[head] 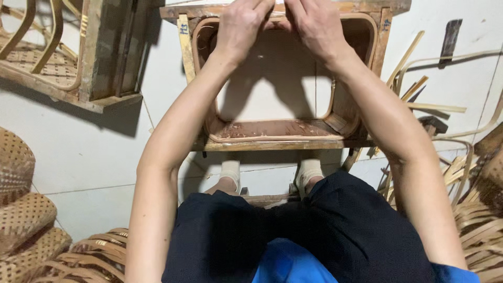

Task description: The person assembles a woven basket by fitting a pre-woven body into a wooden frame. They adjust the frame, insert the basket body, and press it into place.

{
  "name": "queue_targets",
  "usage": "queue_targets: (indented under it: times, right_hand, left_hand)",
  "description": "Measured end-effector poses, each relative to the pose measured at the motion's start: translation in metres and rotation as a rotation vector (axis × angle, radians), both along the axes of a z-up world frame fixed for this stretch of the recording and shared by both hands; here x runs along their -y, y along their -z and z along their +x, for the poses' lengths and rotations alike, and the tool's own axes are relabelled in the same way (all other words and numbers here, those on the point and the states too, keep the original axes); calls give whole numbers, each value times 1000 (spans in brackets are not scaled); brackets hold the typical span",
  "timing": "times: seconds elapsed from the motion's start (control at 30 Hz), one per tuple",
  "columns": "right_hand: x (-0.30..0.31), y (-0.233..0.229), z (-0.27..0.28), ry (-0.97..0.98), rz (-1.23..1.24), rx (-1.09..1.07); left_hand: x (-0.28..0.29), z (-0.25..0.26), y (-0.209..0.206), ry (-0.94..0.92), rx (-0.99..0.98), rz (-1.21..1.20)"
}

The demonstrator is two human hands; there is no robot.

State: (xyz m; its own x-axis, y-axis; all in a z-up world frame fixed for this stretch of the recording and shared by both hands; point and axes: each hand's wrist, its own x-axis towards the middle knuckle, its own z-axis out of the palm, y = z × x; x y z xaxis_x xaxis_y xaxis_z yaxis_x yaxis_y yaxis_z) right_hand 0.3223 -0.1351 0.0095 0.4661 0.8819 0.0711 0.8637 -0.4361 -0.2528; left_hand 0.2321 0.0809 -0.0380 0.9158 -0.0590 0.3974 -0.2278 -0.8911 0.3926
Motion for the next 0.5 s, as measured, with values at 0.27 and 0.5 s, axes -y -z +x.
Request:
queue_targets:
  times: [0.27,0.5]
  right_hand:
    - [-6,16,-7,-28,170,242]
    - [1,-31,-33,-94,61,105]
  left_hand:
    - [8,2,21,-70,-42,-341]
    - [22,-49,-13,-382,-41,-539]
